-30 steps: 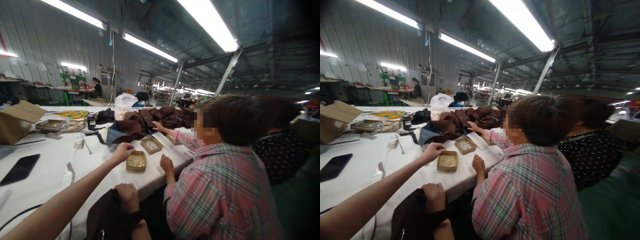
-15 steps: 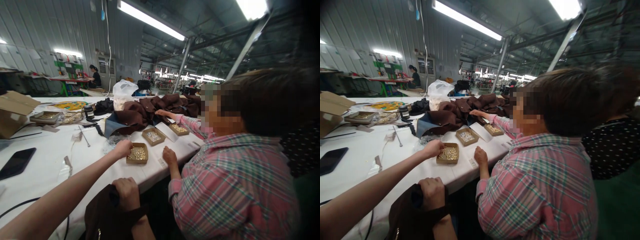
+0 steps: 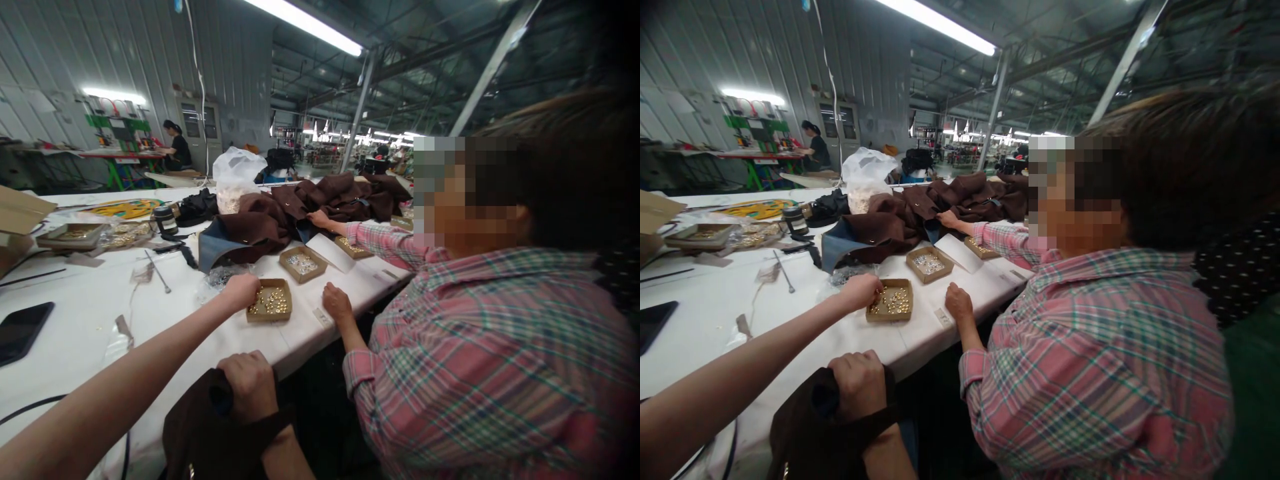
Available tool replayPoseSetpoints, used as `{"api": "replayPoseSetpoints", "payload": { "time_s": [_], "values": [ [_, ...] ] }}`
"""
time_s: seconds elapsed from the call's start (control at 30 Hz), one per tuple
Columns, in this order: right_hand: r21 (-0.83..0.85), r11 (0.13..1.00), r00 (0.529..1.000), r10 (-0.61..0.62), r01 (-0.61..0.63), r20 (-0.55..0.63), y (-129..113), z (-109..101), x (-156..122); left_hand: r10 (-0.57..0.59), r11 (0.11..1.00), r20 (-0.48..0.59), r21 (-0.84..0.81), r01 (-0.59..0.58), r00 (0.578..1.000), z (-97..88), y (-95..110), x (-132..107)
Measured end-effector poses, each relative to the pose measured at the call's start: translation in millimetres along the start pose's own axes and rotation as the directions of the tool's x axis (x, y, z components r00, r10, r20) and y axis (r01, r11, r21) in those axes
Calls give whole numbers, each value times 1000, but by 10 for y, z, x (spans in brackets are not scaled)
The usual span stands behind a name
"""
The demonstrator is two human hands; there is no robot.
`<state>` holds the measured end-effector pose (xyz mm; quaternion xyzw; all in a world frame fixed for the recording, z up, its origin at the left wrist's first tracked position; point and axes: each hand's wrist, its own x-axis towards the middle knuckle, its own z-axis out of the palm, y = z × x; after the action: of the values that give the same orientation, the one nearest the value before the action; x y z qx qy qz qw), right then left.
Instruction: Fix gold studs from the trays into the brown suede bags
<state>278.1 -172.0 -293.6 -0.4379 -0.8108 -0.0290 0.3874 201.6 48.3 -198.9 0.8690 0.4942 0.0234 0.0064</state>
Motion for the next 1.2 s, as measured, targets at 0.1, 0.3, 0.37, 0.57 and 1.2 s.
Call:
{"api": "replayPoseSetpoints", "payload": {
  "time_s": [0.1,0.3,0.37,0.57,1.2],
  "values": [
    [27,1000,999,15,-14,-41,-5,8,-7,25,998,20,59,-27,999,57,102,35],
    [40,999,999,19,-17,-48,-11,-2,-1,32,996,15,84,-33,999,101,144,81],
    [38,999,999,20,-19,-31,-3,9,-1,22,998,20,63,-23,1000,137,102,83],
    [14,1000,1000,-4,4,-9,40,42,-30,40,996,-12,-81,-41,999,188,6,79],
    [268,946,921,-71,184,-383,-355,-530,-358,-174,341,100,-927,156,980,268,215,-2763]
  ]
}}
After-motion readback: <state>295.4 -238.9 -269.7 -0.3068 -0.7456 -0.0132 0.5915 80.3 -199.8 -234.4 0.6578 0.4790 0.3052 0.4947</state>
